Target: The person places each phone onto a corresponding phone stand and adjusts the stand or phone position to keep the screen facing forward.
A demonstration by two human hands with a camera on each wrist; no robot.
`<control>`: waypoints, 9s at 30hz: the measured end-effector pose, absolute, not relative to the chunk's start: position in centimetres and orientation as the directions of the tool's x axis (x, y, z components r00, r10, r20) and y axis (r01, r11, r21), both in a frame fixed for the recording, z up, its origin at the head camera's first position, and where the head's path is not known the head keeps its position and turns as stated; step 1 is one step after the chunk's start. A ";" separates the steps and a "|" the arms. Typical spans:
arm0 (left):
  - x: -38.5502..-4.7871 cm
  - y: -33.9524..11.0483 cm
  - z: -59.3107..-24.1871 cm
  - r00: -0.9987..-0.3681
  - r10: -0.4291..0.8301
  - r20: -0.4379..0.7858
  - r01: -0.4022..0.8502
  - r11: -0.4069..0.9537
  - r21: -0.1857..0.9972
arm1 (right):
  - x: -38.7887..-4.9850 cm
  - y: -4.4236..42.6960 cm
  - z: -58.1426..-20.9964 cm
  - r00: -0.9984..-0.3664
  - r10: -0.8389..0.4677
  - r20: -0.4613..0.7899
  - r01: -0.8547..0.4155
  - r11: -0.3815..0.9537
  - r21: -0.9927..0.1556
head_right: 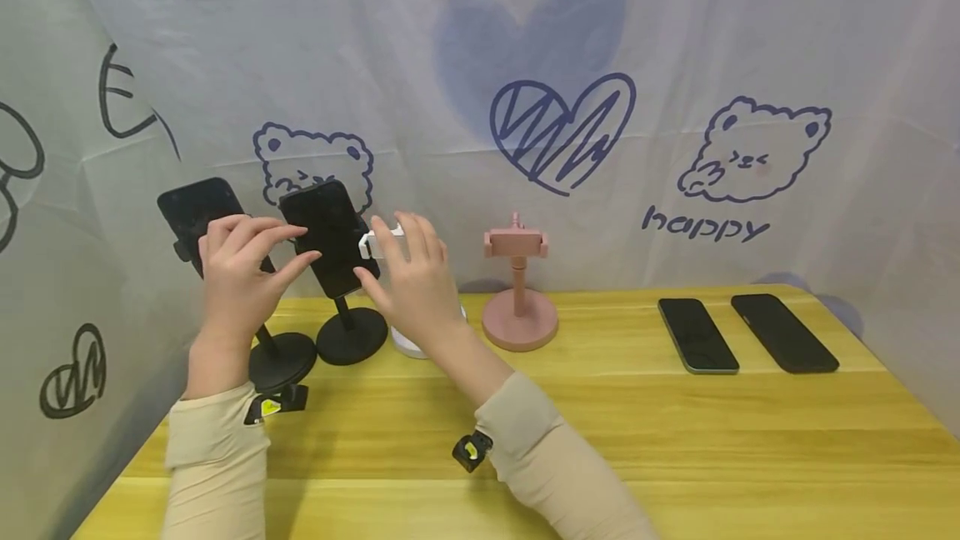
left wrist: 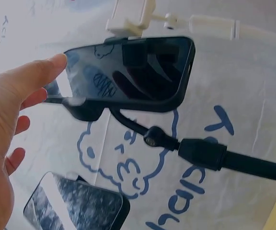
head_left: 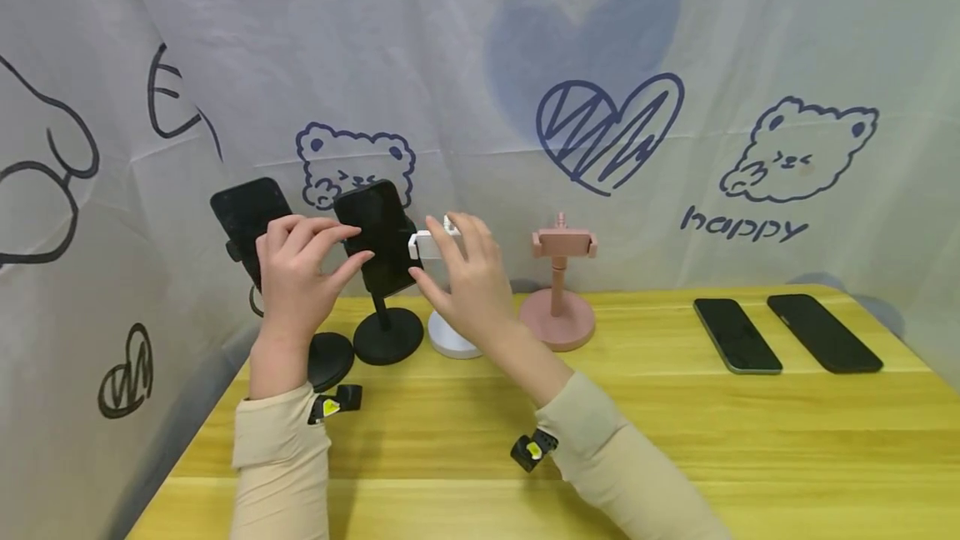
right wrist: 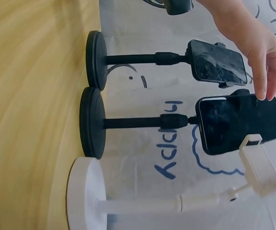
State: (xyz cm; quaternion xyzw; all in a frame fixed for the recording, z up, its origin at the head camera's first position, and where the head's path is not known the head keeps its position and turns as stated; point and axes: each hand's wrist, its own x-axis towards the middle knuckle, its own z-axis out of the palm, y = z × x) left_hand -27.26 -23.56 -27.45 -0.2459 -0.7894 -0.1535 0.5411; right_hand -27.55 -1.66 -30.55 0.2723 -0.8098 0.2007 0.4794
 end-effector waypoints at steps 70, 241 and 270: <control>-29.9 -16.3 -31.9 -0.253 0.283 0.925 0.383 0.907 -0.173 | -25.1 19.1 -36.4 -0.553 -0.110 0.826 -0.413 0.897 -0.157; -27.9 -14.0 -30.1 -0.608 0.142 0.781 0.453 0.870 0.195 | -31.7 33.1 -41.4 -0.983 0.159 0.093 0.118 0.931 -0.346; -27.9 -14.0 -30.1 -0.613 0.141 0.777 0.455 0.868 0.201 | -31.5 30.9 -39.2 -0.925 0.163 0.343 0.044 0.943 -0.329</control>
